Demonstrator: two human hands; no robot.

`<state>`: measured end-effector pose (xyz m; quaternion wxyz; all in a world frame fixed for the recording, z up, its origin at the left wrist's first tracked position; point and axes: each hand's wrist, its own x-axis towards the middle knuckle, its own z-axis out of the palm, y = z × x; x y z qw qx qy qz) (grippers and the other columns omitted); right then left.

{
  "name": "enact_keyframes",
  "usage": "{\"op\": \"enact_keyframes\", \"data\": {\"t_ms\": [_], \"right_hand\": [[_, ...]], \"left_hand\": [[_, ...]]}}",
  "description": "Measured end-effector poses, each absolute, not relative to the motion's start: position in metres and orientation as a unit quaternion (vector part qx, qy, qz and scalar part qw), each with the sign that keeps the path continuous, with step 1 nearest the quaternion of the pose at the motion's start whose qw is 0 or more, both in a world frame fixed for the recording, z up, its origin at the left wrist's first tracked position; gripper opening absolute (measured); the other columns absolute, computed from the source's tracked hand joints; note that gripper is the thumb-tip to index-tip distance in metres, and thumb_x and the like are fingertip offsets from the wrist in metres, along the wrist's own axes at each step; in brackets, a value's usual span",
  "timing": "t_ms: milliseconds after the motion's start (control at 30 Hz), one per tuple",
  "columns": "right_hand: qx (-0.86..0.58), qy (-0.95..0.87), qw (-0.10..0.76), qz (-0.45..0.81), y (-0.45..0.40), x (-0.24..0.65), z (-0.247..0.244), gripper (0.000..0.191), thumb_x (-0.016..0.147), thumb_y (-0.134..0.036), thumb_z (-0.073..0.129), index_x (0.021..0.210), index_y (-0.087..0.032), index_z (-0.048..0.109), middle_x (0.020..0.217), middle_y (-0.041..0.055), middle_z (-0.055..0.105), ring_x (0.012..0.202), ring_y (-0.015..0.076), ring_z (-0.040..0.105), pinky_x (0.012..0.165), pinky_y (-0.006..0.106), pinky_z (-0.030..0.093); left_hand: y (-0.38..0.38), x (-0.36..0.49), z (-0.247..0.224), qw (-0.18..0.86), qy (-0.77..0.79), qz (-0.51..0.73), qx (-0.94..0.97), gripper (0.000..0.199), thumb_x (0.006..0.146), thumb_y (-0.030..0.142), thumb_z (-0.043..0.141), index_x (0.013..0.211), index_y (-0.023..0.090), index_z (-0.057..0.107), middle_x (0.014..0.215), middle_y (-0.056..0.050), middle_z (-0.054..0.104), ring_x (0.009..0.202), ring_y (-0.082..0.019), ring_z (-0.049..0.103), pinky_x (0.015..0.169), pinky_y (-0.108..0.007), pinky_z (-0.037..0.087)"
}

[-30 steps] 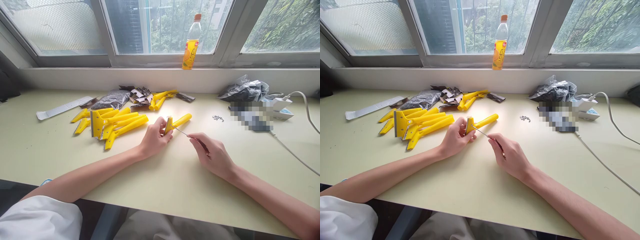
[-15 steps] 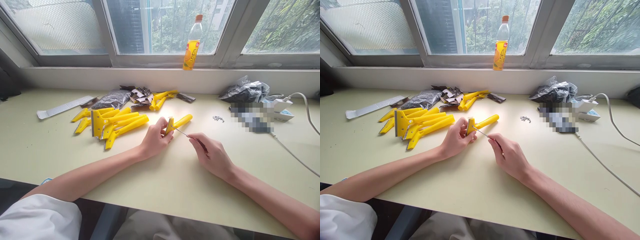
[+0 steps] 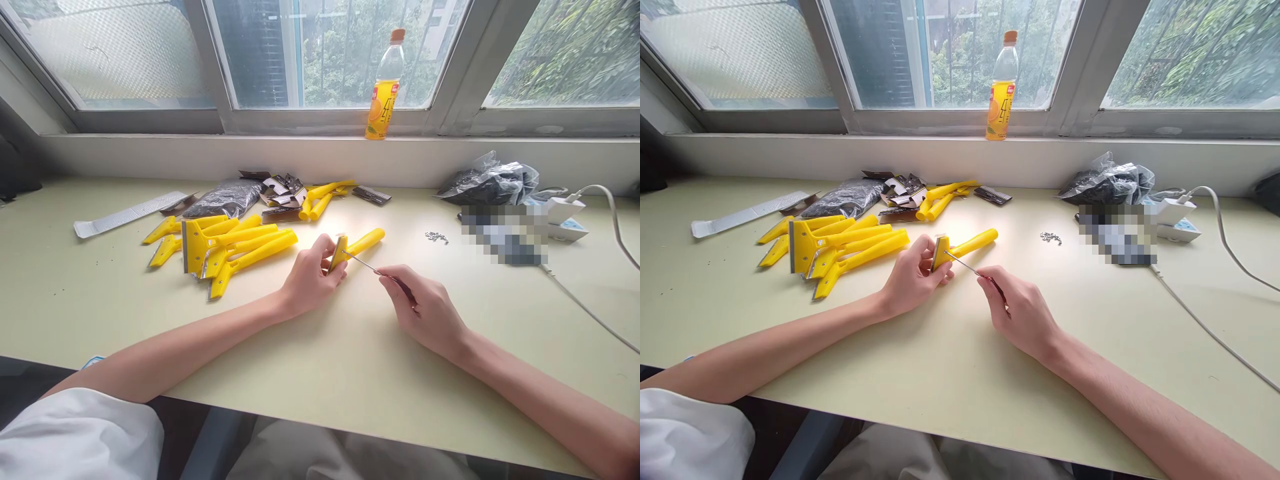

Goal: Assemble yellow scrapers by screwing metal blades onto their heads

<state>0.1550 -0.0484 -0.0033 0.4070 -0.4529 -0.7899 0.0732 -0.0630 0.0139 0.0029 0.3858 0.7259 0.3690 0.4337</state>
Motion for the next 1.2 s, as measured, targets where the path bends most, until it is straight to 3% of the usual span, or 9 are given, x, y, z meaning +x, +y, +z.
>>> {"op": "enact_keyframes", "data": {"t_ms": [767,1200], "right_hand": [[-0.462,-0.783,0.404,0.102,-0.0486,0.1552,-0.0017,0.016,0.102,-0.025,0.047,0.107,-0.02,0.062,0.062,-0.006,0.047,0.049,0.0082,0.033,0.048,0.024,0.03],[-0.478,-0.771,0.401,0.127,-0.0479,0.1566,-0.0015,0.02,0.103,-0.031,0.047,0.108,-0.021,0.064,0.064,-0.0035,0.054,0.051,0.0096,0.039,0.049,0.025,0.032]], "left_hand": [[0.0138,-0.0636,0.0029,0.389,0.365,0.433,0.727,0.029,0.089,0.03,0.065,0.088,0.022,0.037,0.084,0.0,0.064,0.068,-0.015,0.07,0.056,-0.025,0.058],[0.014,-0.0635,0.0031,0.398,0.362,0.436,0.722,0.03,0.088,0.032,0.066,0.087,0.022,0.038,0.085,0.0,0.065,0.067,-0.015,0.07,0.056,-0.026,0.059]]}}
